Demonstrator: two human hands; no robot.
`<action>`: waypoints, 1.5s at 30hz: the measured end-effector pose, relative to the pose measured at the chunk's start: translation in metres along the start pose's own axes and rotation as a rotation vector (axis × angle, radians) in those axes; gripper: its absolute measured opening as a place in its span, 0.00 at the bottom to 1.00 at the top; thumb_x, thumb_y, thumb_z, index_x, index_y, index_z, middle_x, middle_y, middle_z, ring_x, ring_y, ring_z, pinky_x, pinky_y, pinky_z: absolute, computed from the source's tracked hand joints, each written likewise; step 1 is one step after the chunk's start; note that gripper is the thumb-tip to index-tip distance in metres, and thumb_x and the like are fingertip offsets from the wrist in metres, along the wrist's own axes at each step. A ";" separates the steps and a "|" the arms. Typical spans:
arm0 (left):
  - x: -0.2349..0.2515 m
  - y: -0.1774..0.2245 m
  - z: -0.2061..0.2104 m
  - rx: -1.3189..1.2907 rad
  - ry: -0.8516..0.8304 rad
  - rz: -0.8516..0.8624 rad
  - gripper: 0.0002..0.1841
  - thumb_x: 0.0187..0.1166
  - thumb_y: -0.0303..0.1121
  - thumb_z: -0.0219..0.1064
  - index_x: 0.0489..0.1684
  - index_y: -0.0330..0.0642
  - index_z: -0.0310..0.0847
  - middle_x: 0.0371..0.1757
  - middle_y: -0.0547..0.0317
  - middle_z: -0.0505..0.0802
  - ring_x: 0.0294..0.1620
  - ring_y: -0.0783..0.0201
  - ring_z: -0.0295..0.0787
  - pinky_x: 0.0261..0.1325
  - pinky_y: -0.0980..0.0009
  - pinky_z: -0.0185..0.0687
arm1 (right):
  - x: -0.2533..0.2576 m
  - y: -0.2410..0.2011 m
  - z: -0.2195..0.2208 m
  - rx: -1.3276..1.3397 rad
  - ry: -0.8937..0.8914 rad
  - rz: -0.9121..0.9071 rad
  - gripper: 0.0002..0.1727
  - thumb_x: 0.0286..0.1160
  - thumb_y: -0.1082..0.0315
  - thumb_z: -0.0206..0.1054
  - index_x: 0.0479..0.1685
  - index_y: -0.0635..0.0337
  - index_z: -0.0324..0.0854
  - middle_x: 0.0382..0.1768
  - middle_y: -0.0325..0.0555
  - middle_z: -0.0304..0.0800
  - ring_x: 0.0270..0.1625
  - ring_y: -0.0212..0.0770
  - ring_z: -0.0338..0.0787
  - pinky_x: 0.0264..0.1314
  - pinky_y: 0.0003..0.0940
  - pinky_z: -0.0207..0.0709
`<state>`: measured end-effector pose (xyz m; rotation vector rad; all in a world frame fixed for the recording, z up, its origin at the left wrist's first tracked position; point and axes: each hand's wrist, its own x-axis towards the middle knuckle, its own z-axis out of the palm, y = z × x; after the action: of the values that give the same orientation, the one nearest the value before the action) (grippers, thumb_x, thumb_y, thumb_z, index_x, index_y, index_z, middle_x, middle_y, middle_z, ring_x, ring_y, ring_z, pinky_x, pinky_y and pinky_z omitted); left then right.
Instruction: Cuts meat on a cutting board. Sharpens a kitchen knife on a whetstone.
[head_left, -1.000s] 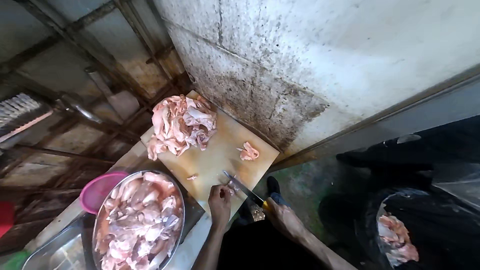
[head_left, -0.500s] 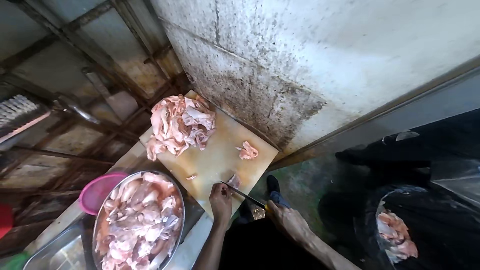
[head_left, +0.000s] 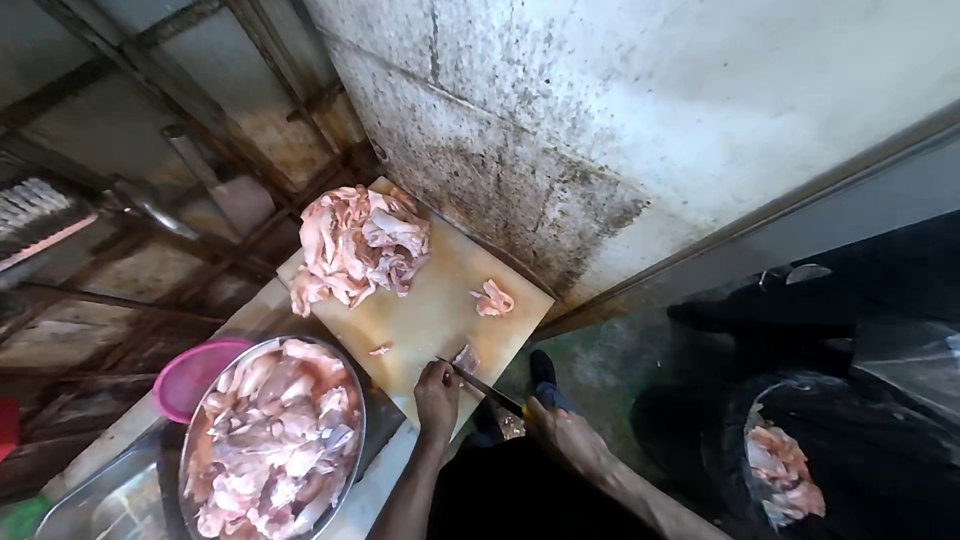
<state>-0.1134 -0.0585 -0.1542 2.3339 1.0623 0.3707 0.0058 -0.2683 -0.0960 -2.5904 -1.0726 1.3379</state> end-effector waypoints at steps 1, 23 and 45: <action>0.000 0.000 0.001 0.001 0.012 0.001 0.02 0.69 0.27 0.73 0.34 0.40 0.90 0.37 0.57 0.93 0.35 0.65 0.92 0.43 0.67 0.91 | -0.003 0.007 0.002 0.015 -0.016 -0.003 0.25 0.89 0.45 0.52 0.72 0.50 0.73 0.48 0.62 0.92 0.52 0.67 0.93 0.51 0.66 0.84; -0.025 -0.025 -0.020 -0.097 0.037 -0.032 0.09 0.77 0.25 0.66 0.49 0.36 0.89 0.47 0.50 0.93 0.44 0.62 0.93 0.52 0.65 0.92 | -0.004 0.059 0.012 0.272 -0.003 -0.124 0.27 0.85 0.42 0.58 0.64 0.56 0.80 0.41 0.56 0.91 0.47 0.57 0.93 0.54 0.59 0.84; -0.008 0.002 -0.008 0.115 -0.179 -0.056 0.06 0.72 0.33 0.70 0.35 0.41 0.91 0.47 0.55 0.93 0.52 0.59 0.90 0.60 0.65 0.87 | 0.038 -0.053 -0.005 0.055 -0.053 -0.026 0.27 0.89 0.46 0.53 0.75 0.53 0.71 0.53 0.63 0.90 0.57 0.66 0.92 0.56 0.66 0.84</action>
<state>-0.1211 -0.0626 -0.1468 2.3798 1.0842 0.0792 -0.0048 -0.2040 -0.1025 -2.5076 -1.0574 1.4173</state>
